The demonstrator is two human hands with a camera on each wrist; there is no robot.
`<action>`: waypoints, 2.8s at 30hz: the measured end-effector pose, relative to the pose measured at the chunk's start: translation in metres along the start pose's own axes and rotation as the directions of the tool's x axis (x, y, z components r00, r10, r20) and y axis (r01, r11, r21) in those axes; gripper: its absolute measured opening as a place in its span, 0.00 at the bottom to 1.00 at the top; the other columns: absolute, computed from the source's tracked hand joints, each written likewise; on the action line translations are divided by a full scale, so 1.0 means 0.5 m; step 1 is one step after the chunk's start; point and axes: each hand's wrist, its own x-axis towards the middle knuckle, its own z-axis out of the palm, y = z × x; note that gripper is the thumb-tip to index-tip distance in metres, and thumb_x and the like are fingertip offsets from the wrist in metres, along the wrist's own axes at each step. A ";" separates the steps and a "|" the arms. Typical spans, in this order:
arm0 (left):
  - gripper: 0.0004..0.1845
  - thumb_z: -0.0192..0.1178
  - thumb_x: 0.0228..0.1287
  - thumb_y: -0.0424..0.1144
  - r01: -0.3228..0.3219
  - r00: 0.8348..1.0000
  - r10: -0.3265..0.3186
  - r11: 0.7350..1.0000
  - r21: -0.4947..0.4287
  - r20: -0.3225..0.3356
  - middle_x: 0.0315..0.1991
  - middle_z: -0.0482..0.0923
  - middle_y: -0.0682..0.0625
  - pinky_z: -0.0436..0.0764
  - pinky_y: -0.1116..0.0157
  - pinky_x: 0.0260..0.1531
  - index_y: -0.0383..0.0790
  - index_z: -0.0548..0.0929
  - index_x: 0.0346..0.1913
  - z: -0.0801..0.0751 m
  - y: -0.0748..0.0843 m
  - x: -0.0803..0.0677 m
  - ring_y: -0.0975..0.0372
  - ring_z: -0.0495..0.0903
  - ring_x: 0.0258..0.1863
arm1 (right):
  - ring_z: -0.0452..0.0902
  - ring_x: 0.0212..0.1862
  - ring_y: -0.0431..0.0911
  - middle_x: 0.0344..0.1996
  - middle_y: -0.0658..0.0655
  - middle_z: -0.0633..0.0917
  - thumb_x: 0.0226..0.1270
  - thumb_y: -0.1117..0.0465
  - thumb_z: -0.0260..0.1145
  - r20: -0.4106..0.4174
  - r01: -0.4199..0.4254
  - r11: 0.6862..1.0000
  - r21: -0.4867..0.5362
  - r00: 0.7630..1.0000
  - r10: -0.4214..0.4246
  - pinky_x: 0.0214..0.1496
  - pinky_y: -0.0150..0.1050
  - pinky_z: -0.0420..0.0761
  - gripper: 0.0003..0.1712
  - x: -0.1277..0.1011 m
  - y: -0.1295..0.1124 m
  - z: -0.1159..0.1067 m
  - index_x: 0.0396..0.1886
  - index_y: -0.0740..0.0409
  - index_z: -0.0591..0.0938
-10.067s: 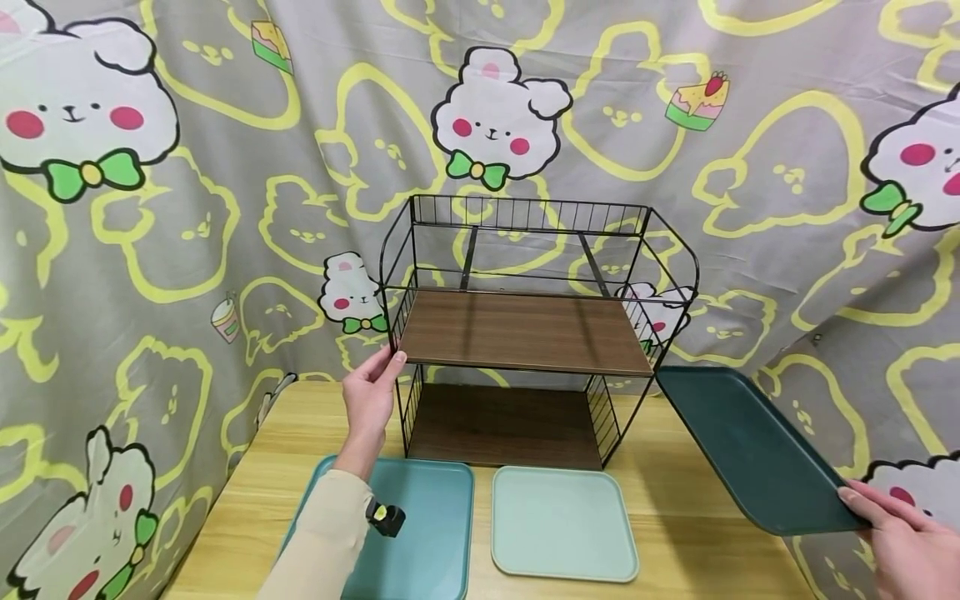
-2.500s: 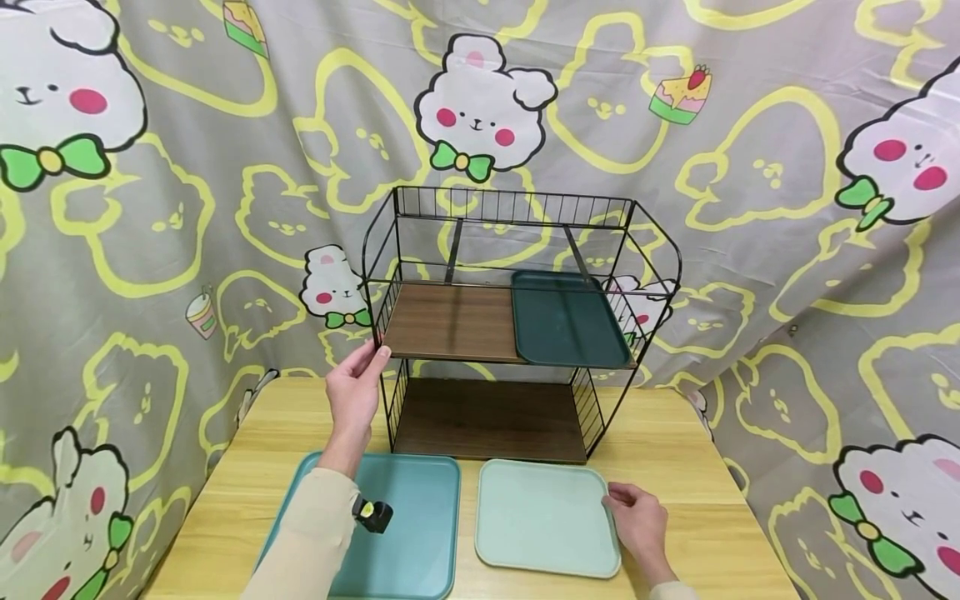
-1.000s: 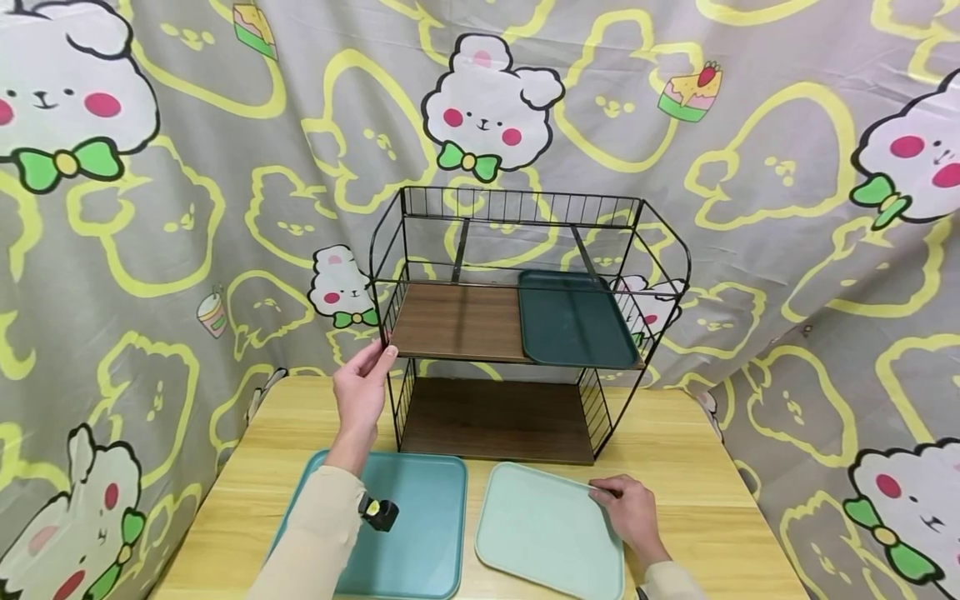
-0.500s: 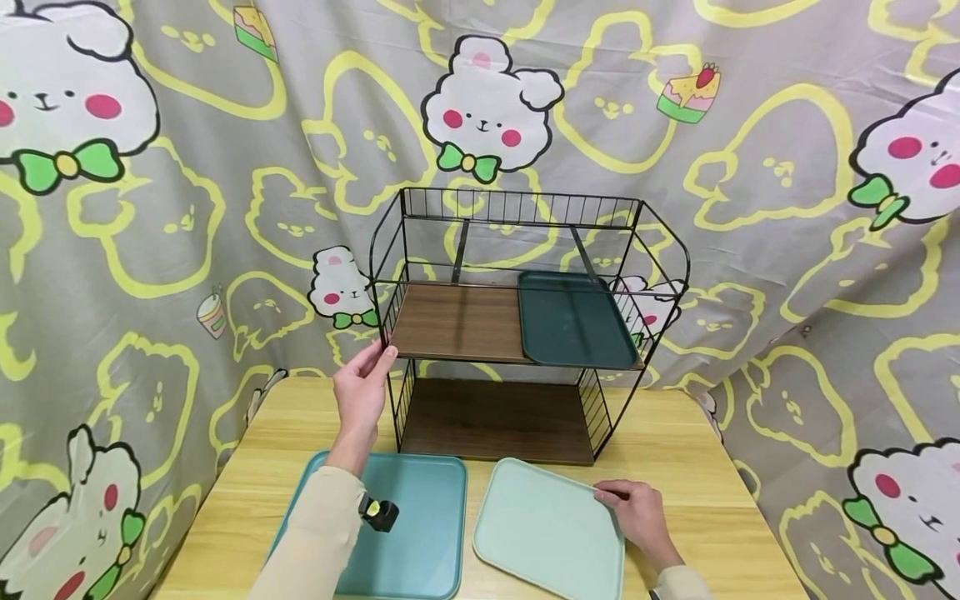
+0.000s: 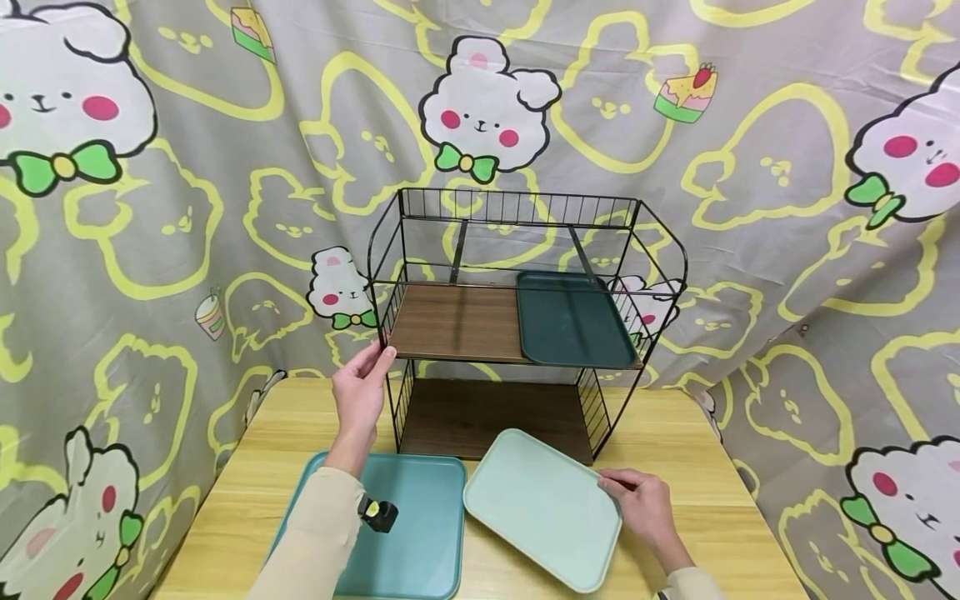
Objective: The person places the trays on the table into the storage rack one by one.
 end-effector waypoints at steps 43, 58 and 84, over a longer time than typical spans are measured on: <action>0.20 0.68 0.75 0.46 0.008 1.000 -0.008 1.000 -0.009 0.000 0.65 0.86 0.45 0.79 0.62 0.70 0.46 0.87 0.65 0.000 0.001 -0.002 0.67 0.84 0.58 | 0.86 0.39 0.30 0.41 0.48 0.95 0.66 0.54 0.80 0.072 -0.190 0.970 0.150 0.981 0.181 0.39 0.31 0.87 0.16 -0.032 -0.324 -0.214 0.49 0.57 0.94; 0.22 0.67 0.75 0.48 0.014 1.000 -0.014 1.000 0.008 -0.008 0.65 0.85 0.43 0.79 0.81 0.53 0.44 0.86 0.66 -0.004 0.001 0.003 0.74 0.83 0.53 | 0.86 0.37 0.31 0.33 0.41 0.94 0.65 0.55 0.80 -0.002 -0.185 0.960 0.208 0.982 0.189 0.38 0.30 0.86 0.17 -0.031 -0.426 -0.239 0.50 0.58 0.93; 0.22 0.67 0.75 0.49 0.014 1.000 -0.014 1.000 -0.001 -0.014 0.64 0.86 0.43 0.78 0.78 0.55 0.44 0.86 0.65 -0.001 0.002 0.002 0.76 0.82 0.50 | 0.81 0.32 0.42 0.30 0.60 0.93 0.67 0.61 0.76 -0.380 -0.020 0.970 0.242 0.918 0.113 0.32 0.33 0.76 0.05 0.022 -0.546 -0.104 0.37 0.55 0.95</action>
